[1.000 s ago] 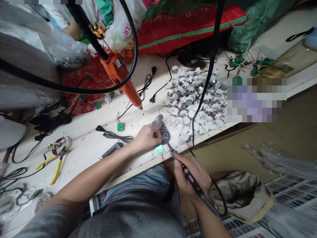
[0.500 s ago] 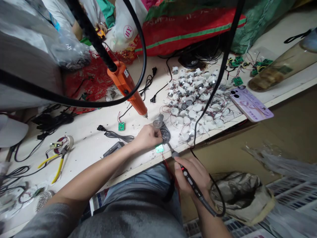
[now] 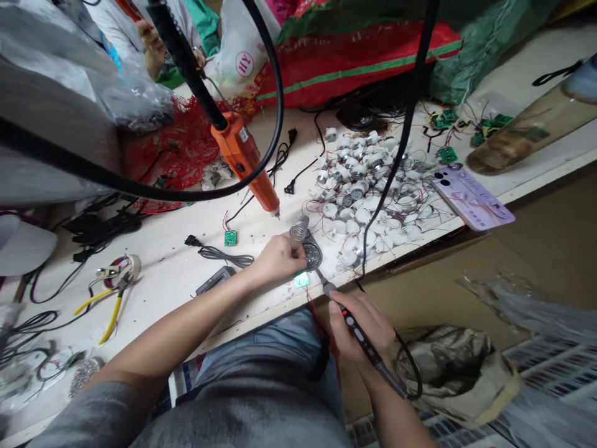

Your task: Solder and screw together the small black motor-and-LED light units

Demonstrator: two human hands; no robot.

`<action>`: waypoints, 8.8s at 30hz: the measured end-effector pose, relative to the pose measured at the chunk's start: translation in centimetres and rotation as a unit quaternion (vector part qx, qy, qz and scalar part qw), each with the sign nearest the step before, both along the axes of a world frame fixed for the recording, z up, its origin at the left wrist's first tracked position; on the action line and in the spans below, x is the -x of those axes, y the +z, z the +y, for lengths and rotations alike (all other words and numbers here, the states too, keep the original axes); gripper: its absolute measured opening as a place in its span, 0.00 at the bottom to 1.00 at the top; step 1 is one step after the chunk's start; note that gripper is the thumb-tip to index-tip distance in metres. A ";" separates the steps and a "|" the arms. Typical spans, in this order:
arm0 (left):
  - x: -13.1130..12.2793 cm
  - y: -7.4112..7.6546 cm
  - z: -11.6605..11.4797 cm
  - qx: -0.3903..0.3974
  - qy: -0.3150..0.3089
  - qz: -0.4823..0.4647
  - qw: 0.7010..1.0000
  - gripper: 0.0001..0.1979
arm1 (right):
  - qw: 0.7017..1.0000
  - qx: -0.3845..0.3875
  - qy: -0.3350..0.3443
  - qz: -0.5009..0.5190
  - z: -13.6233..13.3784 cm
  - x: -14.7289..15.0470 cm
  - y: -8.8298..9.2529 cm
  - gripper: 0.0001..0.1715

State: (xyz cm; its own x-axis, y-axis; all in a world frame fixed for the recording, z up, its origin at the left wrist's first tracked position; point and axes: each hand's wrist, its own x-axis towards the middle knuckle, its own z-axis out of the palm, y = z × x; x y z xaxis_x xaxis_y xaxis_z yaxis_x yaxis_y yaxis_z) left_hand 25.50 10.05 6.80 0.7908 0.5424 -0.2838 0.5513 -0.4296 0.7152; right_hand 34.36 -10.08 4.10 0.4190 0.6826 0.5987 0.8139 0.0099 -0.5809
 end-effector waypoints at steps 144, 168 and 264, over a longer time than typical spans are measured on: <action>20.4 -0.6 -7.6 -0.025 0.290 -0.223 0.930 0.04 | 0.962 -0.003 0.273 -0.019 11.5 12.7 -0.3 0.14; 20.5 -1.3 -7.3 -0.174 0.230 -0.214 0.933 0.04 | 0.945 -0.024 0.327 -0.015 11.4 11.0 -2.3 0.21; 17.7 -2.9 -10.0 -0.276 0.290 -0.097 0.911 0.05 | 0.907 0.023 0.415 0.063 3.9 7.6 3.5 0.21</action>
